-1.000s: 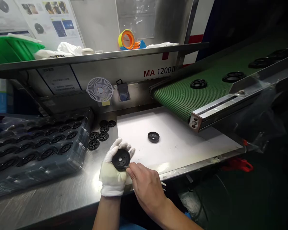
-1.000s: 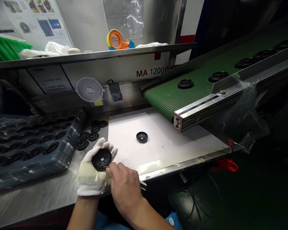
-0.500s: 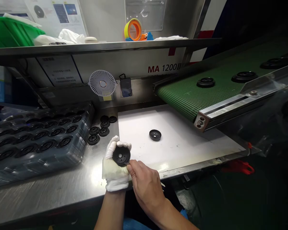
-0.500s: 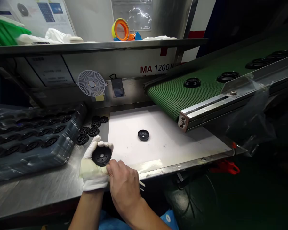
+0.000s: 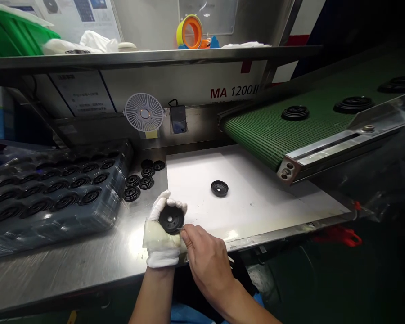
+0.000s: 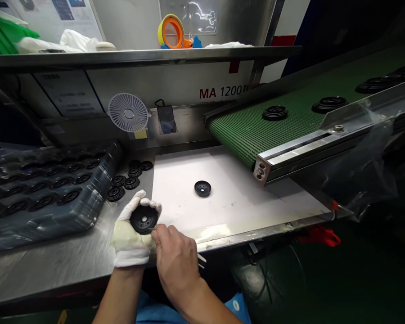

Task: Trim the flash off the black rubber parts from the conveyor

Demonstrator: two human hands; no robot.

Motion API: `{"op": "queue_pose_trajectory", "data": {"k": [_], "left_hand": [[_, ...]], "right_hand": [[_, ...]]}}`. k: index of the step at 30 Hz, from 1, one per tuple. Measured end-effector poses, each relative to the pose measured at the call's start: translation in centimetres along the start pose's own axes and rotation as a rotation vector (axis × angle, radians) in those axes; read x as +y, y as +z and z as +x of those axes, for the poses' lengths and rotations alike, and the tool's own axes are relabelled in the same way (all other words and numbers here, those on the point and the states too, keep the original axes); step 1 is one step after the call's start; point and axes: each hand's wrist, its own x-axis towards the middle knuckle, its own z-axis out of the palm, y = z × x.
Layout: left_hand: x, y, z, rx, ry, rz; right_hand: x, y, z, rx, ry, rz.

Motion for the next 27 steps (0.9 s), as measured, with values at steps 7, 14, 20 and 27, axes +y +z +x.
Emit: {"op": "queue_pose_trajectory", "data": {"k": [7,14,20,27], "left_hand": [[0.9,-0.8,-0.6,-0.122,-0.070,0.166],[0.6,-1.0,-0.1,-0.061,-0.048,0.082],[-0.4,-1.2,0.1,-0.013,0.112,-0.017],[0.7,-1.7,-0.9,-0.178,-0.094,0.101]], "right_hand": [[0.4,0.3,-0.1,-0.012,-0.029,0.023],[0.5,0.0,0.1,-0.008,-0.008,-0.004],[-0.1,0.4,-0.2,-0.013,-0.028,-0.004],[0.9,-0.2,0.0,-0.027,-0.001,0.028]]}}
